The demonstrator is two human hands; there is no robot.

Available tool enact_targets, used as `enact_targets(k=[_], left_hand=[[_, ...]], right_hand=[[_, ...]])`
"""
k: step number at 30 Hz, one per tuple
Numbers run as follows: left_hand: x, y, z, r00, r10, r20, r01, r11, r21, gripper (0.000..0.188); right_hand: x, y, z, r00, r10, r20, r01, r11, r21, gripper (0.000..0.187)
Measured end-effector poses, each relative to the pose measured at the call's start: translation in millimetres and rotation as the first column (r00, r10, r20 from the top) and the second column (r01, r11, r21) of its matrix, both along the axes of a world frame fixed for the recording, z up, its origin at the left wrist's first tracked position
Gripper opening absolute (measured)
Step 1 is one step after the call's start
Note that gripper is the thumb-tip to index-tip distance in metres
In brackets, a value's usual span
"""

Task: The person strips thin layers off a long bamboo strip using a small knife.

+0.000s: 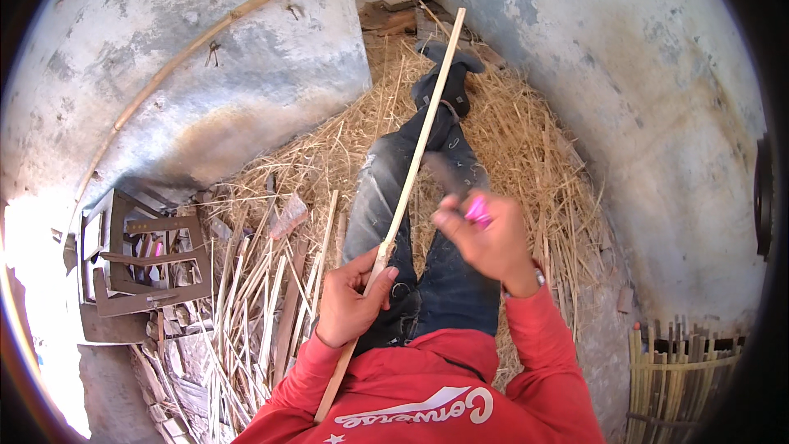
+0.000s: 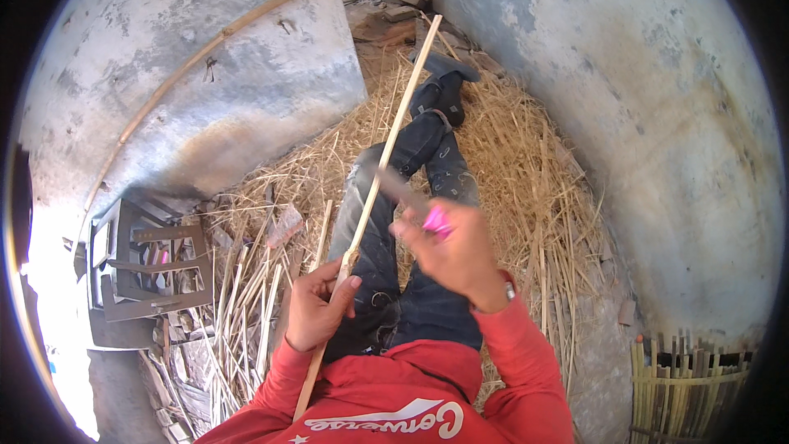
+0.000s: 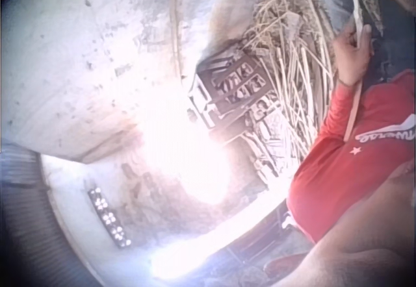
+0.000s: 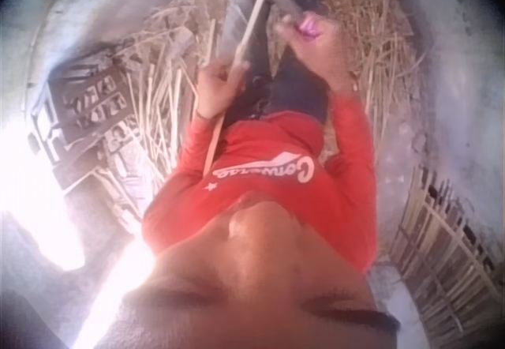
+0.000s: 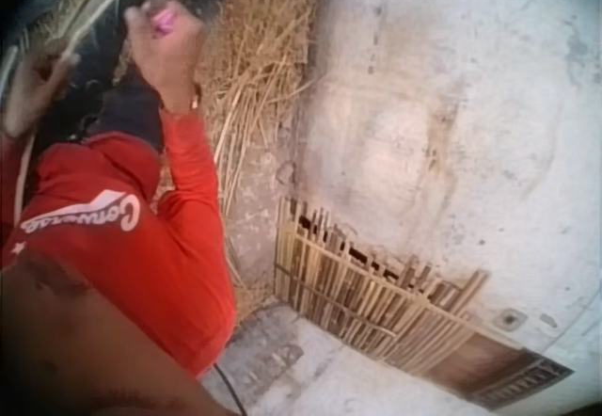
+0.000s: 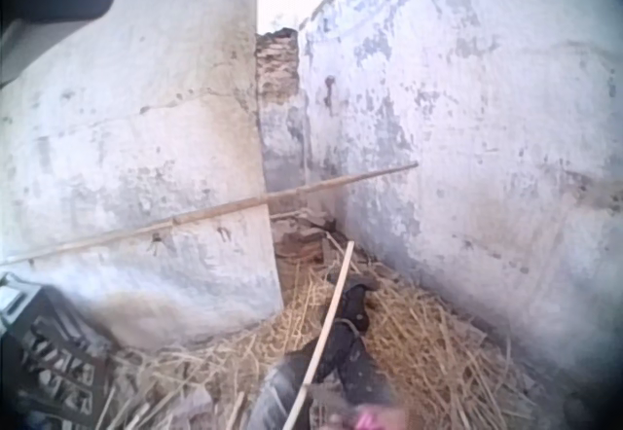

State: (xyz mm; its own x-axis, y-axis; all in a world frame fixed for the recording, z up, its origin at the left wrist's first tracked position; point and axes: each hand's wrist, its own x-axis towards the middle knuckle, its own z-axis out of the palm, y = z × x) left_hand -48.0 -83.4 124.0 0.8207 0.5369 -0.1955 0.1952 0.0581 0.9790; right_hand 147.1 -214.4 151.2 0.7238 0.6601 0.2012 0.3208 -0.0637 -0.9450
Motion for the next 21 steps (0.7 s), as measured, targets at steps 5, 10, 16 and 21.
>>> enact_targets(k=[5,10,16,21], left_hand=[[7,-10,7,1.0,-0.007,-0.019,0.011,0.976,0.216,0.045],[5,-12,9,0.998,0.045,-0.048,-0.022,0.915,0.402,0.041],[7,-13,-8,0.998,0.038,-0.046,-0.012,0.88,0.475,0.034],[9,22,-24,0.983,0.172,-0.066,-0.084,0.736,0.672,0.031]], right_hand=[[-26,18,-1,0.981,0.167,0.095,-0.153,0.978,-0.139,0.03],[-24,21,-8,0.962,0.221,0.163,-0.202,0.971,-0.125,0.021],[-29,17,-22,0.951,0.206,0.232,-0.186,0.977,-0.106,0.01],[-57,-5,-27,0.944,0.265,0.196,-0.243,0.961,-0.132,0.009]])
